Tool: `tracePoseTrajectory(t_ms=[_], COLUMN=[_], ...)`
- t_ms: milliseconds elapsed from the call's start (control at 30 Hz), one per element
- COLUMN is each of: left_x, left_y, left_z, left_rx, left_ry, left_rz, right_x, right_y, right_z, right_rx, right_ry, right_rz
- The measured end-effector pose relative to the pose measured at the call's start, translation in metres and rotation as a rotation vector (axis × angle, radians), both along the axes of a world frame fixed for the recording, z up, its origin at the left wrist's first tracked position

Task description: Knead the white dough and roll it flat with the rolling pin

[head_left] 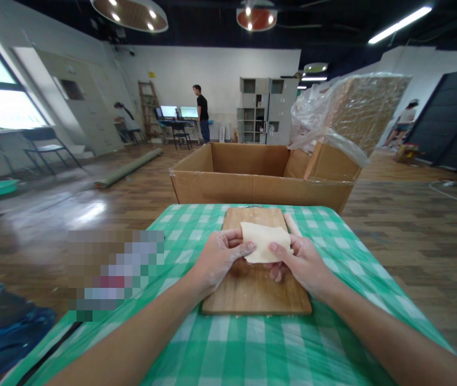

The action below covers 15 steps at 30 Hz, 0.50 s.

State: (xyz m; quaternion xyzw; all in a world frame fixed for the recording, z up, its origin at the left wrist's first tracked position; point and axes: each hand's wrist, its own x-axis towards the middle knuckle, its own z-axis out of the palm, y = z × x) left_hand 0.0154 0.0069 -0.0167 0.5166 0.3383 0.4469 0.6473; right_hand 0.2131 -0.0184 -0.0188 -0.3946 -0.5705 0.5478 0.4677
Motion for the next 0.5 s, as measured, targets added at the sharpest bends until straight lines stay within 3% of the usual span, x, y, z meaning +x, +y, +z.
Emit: tracePoseTrajectory(t_ms=[133,267,500], left_x=[0.003,0.011,0.011], left_y=[-0.005,-0.011,-0.010], left_z=[0.000,-0.003,-0.002], left_rx=[0.056,0.074,0.048], left_ry=[0.025,0.077,0.108], left_rz=[-0.105,-0.154,-0.157], right_x=[0.000,-0.001,-0.006], right_y=[-0.004,-0.005,-0.009], right_z=[-0.003,-0.006,0.007], right_rx=[-0.066,-0.037,-0.040], right_ry=[0.006,-0.071,-0.066], right_rz=[0.035,-0.050,-0.173])
